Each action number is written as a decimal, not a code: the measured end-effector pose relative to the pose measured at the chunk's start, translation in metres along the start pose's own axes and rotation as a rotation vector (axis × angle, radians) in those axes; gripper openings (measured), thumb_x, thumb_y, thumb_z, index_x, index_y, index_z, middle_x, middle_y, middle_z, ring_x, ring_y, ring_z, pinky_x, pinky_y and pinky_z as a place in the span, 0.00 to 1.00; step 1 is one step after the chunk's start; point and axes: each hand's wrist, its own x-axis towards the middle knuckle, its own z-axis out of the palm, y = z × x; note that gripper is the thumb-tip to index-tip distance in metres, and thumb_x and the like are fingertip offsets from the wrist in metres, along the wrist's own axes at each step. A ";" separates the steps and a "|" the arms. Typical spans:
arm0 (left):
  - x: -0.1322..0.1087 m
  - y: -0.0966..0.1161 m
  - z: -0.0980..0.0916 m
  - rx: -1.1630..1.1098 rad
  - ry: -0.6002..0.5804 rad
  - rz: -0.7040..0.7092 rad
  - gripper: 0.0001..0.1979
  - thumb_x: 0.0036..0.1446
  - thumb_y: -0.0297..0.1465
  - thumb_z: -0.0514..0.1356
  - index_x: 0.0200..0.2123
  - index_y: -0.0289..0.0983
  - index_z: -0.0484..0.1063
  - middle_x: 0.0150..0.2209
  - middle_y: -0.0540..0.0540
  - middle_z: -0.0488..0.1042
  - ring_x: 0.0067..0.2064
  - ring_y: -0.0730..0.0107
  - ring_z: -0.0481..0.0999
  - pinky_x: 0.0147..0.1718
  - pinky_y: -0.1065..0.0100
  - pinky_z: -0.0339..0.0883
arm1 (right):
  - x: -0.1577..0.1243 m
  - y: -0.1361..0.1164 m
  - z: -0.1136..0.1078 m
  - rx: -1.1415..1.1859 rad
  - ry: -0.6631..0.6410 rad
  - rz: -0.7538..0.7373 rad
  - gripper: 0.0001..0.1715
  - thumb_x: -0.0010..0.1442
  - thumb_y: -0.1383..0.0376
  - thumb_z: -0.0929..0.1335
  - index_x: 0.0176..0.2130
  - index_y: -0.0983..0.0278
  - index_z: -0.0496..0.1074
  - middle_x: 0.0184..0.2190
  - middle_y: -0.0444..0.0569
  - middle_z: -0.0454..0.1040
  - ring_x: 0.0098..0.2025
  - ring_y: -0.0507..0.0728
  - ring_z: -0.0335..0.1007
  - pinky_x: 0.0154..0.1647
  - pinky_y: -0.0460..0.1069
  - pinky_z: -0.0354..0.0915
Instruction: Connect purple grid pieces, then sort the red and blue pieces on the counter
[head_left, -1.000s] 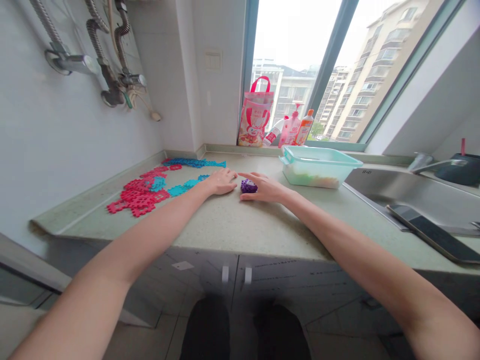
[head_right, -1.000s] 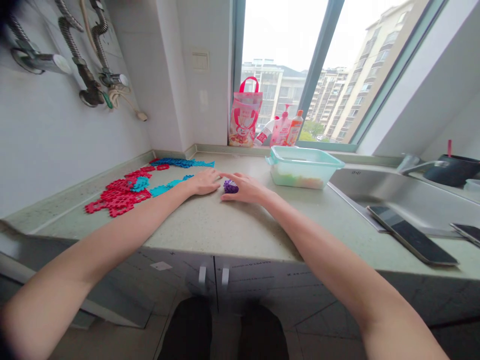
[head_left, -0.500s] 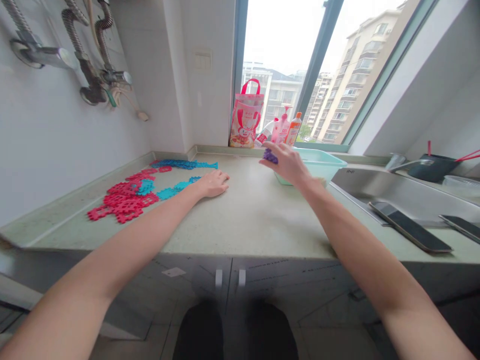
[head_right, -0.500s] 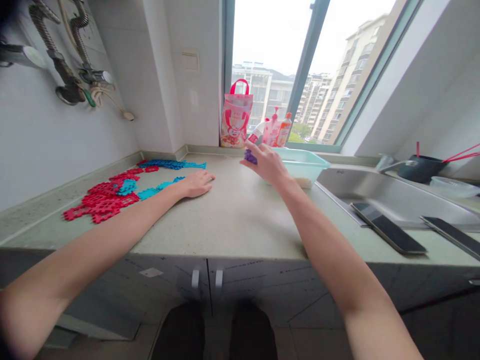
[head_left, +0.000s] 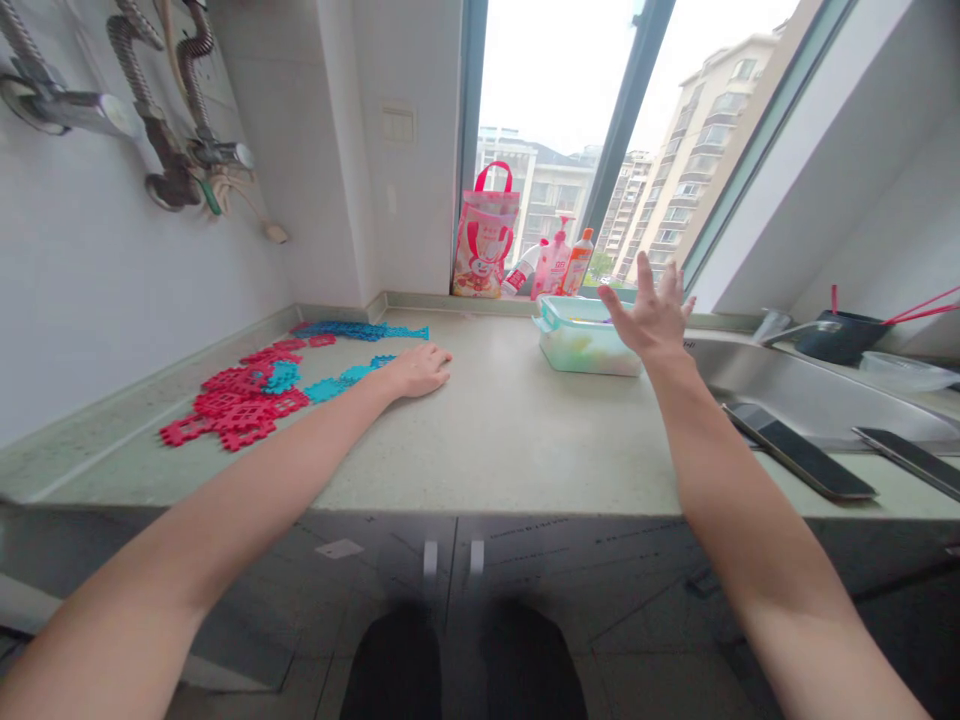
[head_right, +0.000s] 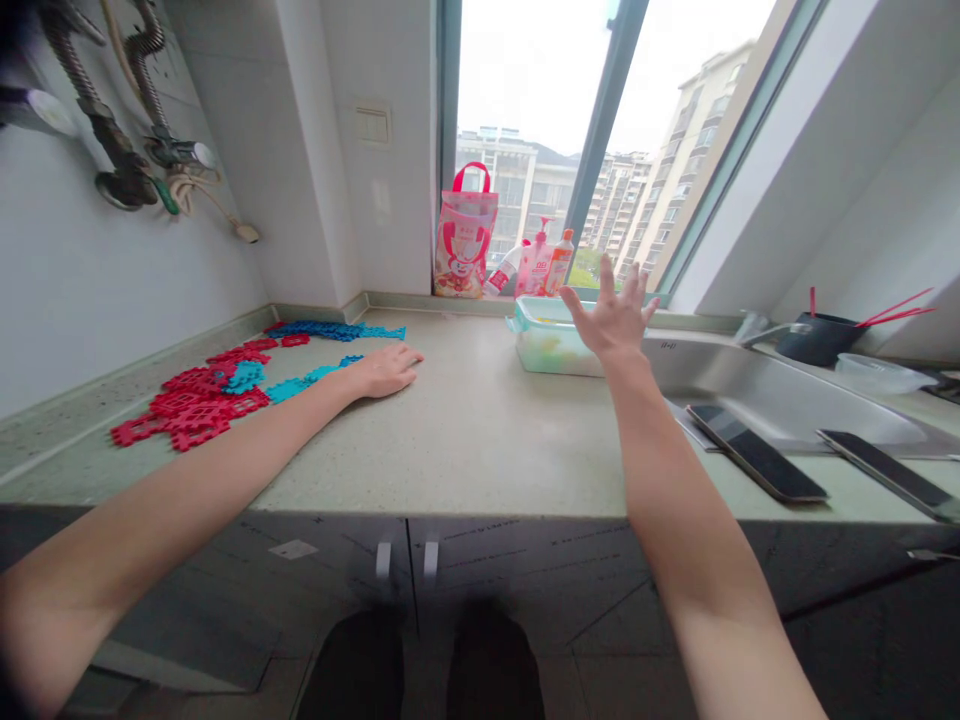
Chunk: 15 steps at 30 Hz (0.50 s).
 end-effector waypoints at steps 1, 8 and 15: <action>0.000 0.000 0.000 -0.002 -0.001 -0.007 0.29 0.67 0.40 0.49 0.66 0.39 0.68 0.66 0.37 0.69 0.67 0.50 0.66 0.66 0.52 0.60 | -0.003 -0.006 0.000 0.002 0.051 -0.051 0.52 0.69 0.34 0.61 0.78 0.58 0.49 0.78 0.71 0.40 0.79 0.77 0.33 0.70 0.80 0.38; -0.008 0.026 -0.014 -0.360 0.224 0.121 0.32 0.70 0.44 0.49 0.73 0.42 0.59 0.73 0.40 0.62 0.73 0.51 0.59 0.72 0.47 0.49 | -0.053 -0.089 0.036 0.281 -0.021 -0.545 0.52 0.66 0.38 0.66 0.77 0.53 0.49 0.79 0.56 0.39 0.79 0.74 0.36 0.73 0.76 0.47; -0.014 0.105 -0.015 -1.203 0.335 0.393 0.47 0.61 0.64 0.53 0.76 0.49 0.52 0.76 0.45 0.55 0.76 0.43 0.53 0.69 0.42 0.56 | -0.122 -0.158 0.072 0.918 -0.381 -0.571 0.58 0.64 0.31 0.63 0.79 0.50 0.39 0.80 0.49 0.35 0.80 0.70 0.32 0.75 0.70 0.50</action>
